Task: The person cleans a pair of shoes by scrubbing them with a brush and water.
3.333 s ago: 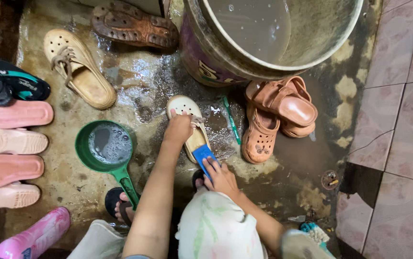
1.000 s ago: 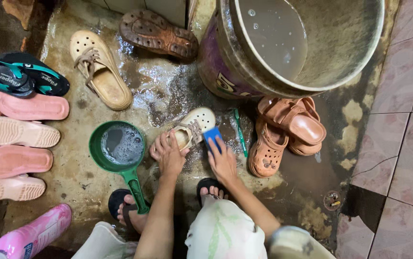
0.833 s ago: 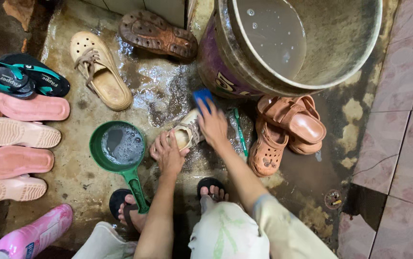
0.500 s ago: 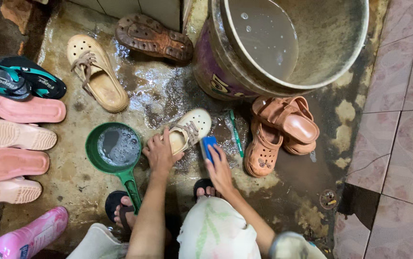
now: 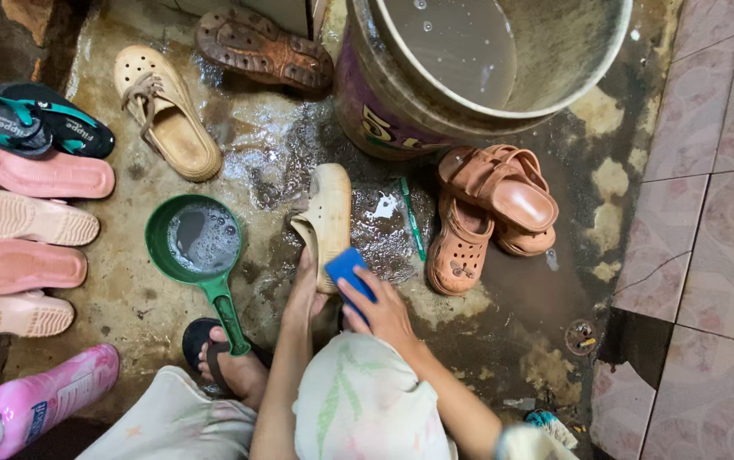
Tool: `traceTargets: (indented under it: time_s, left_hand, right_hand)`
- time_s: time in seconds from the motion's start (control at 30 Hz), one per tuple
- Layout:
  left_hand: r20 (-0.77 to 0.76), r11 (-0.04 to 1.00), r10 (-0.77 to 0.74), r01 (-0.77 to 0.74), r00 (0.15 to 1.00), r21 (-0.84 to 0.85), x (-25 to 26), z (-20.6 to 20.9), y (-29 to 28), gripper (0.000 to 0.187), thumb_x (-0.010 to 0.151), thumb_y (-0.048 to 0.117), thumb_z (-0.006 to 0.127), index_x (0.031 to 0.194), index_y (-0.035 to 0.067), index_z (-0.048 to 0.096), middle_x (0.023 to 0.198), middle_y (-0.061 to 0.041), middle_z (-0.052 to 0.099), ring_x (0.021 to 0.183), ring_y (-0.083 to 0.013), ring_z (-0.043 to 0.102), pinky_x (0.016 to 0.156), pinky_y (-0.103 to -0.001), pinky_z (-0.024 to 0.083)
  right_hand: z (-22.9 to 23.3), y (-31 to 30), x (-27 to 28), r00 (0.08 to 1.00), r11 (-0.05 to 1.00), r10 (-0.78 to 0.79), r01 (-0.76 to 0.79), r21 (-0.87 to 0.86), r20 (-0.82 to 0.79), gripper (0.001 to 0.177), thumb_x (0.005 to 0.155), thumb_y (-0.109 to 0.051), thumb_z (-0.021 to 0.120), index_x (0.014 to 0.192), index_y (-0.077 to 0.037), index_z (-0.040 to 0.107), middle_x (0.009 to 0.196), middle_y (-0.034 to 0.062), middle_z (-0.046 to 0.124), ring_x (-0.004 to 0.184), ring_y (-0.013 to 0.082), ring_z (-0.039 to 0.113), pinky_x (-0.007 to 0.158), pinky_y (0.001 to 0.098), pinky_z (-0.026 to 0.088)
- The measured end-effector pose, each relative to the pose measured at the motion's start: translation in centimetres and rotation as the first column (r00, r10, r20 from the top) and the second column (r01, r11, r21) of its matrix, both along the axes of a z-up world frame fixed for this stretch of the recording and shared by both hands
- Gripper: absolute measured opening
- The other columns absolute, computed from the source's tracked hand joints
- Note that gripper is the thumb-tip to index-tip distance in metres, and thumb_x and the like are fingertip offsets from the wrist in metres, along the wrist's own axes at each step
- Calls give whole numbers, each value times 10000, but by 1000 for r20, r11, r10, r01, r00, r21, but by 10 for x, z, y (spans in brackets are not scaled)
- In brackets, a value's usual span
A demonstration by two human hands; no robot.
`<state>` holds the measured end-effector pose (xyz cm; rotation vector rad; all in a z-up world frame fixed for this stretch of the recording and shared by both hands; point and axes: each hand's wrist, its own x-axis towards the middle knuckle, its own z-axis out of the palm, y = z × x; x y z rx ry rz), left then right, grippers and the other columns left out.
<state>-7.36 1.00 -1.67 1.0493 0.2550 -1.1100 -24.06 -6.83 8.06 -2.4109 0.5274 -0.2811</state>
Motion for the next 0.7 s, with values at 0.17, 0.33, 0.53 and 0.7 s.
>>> traceTargets:
  time_s: [0.17, 0.33, 0.53, 0.7]
  left_hand:
    - [69, 997, -77, 75, 995, 28, -4, 6, 1, 589, 1005, 257, 590, 1542, 139, 377, 1372, -142, 633, 1126, -248, 692, 870, -413, 624]
    - [-100, 940, -39, 71, 994, 334, -3, 9, -17, 499, 1022, 296, 508, 1483, 162, 371, 1276, -197, 664, 1026, -314, 707, 805, -484, 624]
    - [-71, 983, 94, -81, 993, 164, -19, -38, 2, 444, 1057, 326, 490, 1402, 48, 525, 1241, -156, 707, 1053, -255, 722, 811, -401, 632]
    - [19, 892, -128, 107, 992, 439, -13, -21, 5, 433, 1029, 308, 495, 1410, 105, 536, 1179, -170, 714, 1028, -277, 723, 825, -388, 640]
  right_hand:
    - [12, -65, 77, 986, 988, -137, 142, 55, -96, 535, 943, -284, 618, 1470, -243, 536, 1482, 176, 515, 1097, 420, 652, 929, 493, 552]
    - [23, -69, 105, 964, 941, -223, 252, 226, -144, 553, 963, -247, 566, 1503, -201, 455, 1559, 174, 430, 1066, 400, 670, 884, 470, 577]
    - [13, -1, 23, 995, 995, -98, 99, 26, -18, 585, 913, -276, 642, 1481, -250, 506, 1491, 187, 506, 1226, 420, 616, 966, 473, 552]
    - [-4, -55, 95, 943, 944, -313, 322, 76, -116, 553, 957, -309, 596, 1493, -242, 478, 1542, 195, 424, 1208, 426, 605, 905, 482, 562]
